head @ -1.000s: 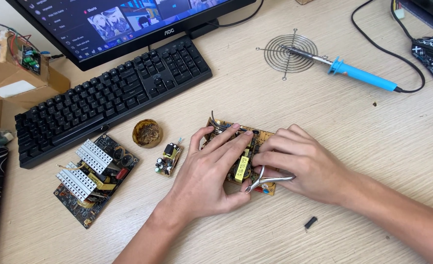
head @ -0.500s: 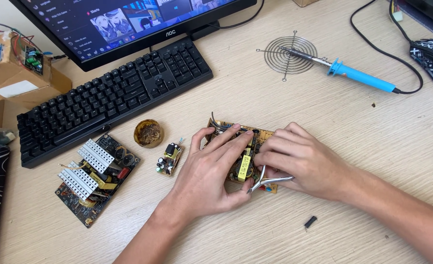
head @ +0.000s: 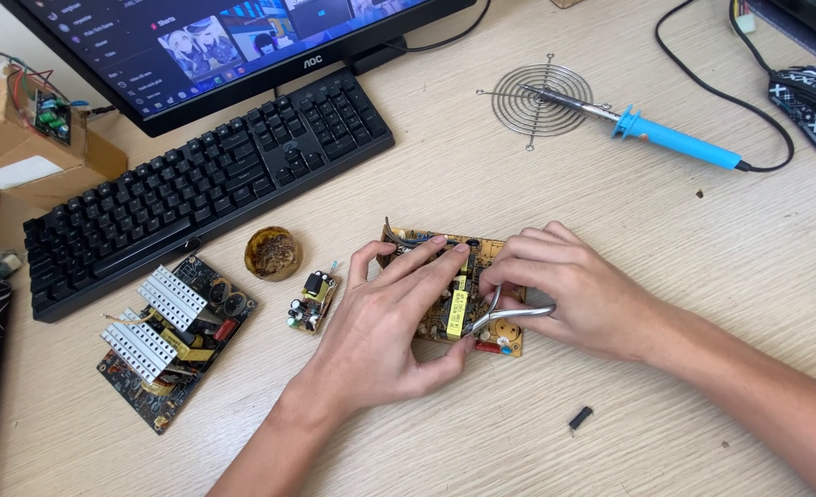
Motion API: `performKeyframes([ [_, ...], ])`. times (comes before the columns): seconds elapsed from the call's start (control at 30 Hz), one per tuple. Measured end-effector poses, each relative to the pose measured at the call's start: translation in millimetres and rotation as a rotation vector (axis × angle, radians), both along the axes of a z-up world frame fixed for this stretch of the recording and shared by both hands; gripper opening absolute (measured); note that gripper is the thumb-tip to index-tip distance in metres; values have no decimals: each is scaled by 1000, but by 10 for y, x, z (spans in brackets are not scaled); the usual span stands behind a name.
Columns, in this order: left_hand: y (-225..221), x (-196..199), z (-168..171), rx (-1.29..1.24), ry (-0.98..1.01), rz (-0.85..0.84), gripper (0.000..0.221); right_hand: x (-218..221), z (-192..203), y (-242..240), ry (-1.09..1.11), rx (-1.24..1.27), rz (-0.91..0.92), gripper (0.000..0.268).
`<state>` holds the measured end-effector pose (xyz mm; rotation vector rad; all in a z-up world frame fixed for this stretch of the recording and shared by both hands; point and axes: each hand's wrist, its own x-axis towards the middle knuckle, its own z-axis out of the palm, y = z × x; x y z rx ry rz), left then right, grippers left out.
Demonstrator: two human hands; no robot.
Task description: Desoldering and removing electronic components from a circuit board using a soldering iron and pliers on a workbench.
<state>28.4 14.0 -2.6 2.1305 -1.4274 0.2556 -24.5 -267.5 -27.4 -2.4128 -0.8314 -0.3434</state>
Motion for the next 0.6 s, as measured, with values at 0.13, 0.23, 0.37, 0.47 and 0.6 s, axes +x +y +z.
performKeyframes([
  [0.13, -6, 4, 3, 2, -9, 4, 80, 2, -2, 5, 2, 8, -13, 18],
  [0.23, -13, 1, 29, 4, -2, 7, 81, 2, -8, 6, 33, 12, -30, 20],
  [0.37, -14, -6, 35, 12, 7, 9, 82, 27, -29, -20, 83, -29, -84, 26],
  [0.47, -18, -7, 39, 4, -15, 22, 80, 36, -9, -43, 39, 23, -54, 15],
  [0.6, -4, -9, 25, 5, -8, 23, 83, -14, -2, -20, 77, 29, -46, 23],
])
